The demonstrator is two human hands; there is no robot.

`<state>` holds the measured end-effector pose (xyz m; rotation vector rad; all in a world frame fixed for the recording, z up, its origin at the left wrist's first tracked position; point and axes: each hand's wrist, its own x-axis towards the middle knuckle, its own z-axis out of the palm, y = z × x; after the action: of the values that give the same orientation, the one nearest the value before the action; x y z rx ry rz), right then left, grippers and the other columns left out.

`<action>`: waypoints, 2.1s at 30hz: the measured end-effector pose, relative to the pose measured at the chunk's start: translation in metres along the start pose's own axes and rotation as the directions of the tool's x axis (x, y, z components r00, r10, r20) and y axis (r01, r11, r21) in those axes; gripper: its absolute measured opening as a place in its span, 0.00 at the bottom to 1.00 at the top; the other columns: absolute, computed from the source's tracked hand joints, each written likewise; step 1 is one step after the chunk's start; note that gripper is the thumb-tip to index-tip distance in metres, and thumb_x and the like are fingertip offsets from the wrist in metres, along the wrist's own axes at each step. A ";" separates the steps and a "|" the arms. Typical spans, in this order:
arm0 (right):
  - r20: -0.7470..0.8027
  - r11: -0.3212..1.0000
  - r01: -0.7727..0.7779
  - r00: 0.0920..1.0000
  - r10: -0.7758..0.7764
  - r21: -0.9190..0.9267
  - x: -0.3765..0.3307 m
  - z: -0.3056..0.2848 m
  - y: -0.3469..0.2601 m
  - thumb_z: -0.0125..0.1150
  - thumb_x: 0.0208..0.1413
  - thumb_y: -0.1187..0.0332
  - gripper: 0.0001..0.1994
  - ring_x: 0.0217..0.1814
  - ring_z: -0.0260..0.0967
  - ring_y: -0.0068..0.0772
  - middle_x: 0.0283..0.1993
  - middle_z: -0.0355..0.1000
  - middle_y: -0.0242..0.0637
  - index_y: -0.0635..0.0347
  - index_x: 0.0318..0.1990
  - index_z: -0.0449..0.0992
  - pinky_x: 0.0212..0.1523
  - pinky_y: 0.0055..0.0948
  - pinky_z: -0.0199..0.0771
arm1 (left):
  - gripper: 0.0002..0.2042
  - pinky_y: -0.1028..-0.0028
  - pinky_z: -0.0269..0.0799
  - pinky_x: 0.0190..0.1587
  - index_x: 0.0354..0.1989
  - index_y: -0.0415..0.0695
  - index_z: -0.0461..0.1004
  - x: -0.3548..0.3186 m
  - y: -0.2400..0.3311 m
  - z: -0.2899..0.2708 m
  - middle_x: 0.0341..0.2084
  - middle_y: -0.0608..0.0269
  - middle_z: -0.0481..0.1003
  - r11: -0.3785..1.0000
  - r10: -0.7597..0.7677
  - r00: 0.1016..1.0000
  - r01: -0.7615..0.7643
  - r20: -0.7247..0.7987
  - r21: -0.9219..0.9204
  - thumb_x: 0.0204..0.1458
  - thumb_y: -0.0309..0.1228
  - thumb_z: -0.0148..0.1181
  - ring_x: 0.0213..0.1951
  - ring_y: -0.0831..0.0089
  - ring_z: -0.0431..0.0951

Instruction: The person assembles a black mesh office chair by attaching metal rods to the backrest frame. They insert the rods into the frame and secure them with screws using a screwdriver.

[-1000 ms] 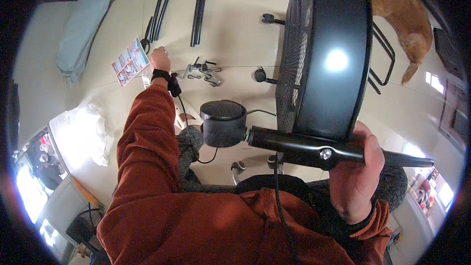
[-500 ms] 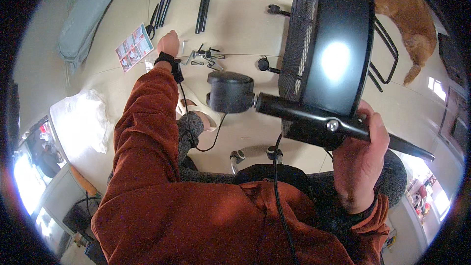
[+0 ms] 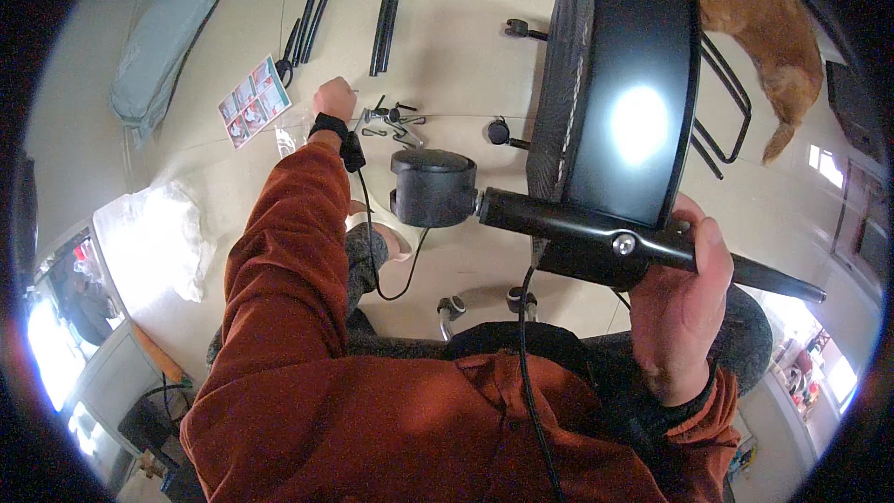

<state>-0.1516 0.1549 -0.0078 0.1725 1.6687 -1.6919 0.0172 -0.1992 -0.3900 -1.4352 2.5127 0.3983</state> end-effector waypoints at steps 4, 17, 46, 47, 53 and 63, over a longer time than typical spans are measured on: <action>0.020 0.999 -0.020 1.000 0.019 0.046 0.000 -0.004 0.001 0.36 0.61 0.52 0.22 0.42 0.69 0.29 0.41 0.69 0.36 0.63 0.48 0.65 0.47 0.33 0.70 | 0.07 0.62 0.73 0.39 0.29 0.42 0.74 -0.009 0.004 -0.001 0.30 0.51 0.76 0.993 0.080 0.997 -0.080 0.004 0.089 0.43 0.29 0.55 0.37 0.54 0.76; 0.073 0.996 0.014 0.997 -0.020 0.083 -0.001 -0.009 0.003 0.37 0.61 0.54 0.21 0.42 0.69 0.28 0.41 0.69 0.36 0.63 0.49 0.65 0.46 0.32 0.70 | 0.14 0.60 0.72 0.42 0.38 0.36 0.67 -0.012 0.000 -0.012 0.32 0.42 0.74 0.999 0.040 0.996 -0.039 0.084 -0.016 0.41 0.27 0.53 0.38 0.50 0.76; 0.100 0.947 0.049 0.991 -0.085 0.319 0.011 0.007 0.010 0.55 0.50 0.64 0.12 0.16 0.56 0.17 0.17 0.62 0.26 0.57 0.19 0.67 0.17 0.19 0.53 | 0.06 0.63 0.66 0.28 0.27 0.41 0.68 -0.265 0.213 -0.344 0.21 0.53 0.69 0.485 0.839 0.478 -0.874 -0.258 -0.042 0.50 0.30 0.53 0.26 0.55 0.71; 0.100 0.944 0.060 0.990 -0.097 0.324 0.011 0.006 0.010 0.55 0.50 0.64 0.12 0.16 0.56 0.17 0.16 0.61 0.27 0.57 0.17 0.67 0.17 0.20 0.53 | 0.06 0.63 0.66 0.28 0.27 0.42 0.68 -0.269 0.220 -0.341 0.20 0.53 0.69 0.489 0.841 0.476 -0.872 -0.257 -0.015 0.50 0.31 0.52 0.26 0.54 0.71; 0.123 0.936 0.105 0.980 -0.154 0.335 0.021 0.008 0.017 0.54 0.48 0.64 0.13 0.18 0.57 0.20 0.16 0.62 0.28 0.62 0.18 0.69 0.19 0.24 0.55 | 0.06 0.62 0.66 0.28 0.28 0.42 0.68 -0.264 0.227 -0.332 0.19 0.53 0.68 0.554 0.812 0.538 -0.832 -0.228 0.010 0.52 0.31 0.51 0.26 0.54 0.71; 0.100 0.939 0.144 0.978 -0.183 0.311 0.023 0.010 0.021 0.53 0.48 0.63 0.13 0.23 0.61 0.22 0.20 0.67 0.33 0.68 0.23 0.73 0.26 0.27 0.62 | 0.07 0.62 0.66 0.28 0.27 0.41 0.66 -0.264 0.231 -0.335 0.20 0.54 0.68 0.559 0.826 0.540 -0.820 -0.162 0.118 0.53 0.31 0.49 0.26 0.56 0.71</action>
<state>-0.1523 0.1387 -0.0363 0.0695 1.3541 -2.0373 -0.0693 0.0118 0.0383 -0.1272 3.2103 0.3561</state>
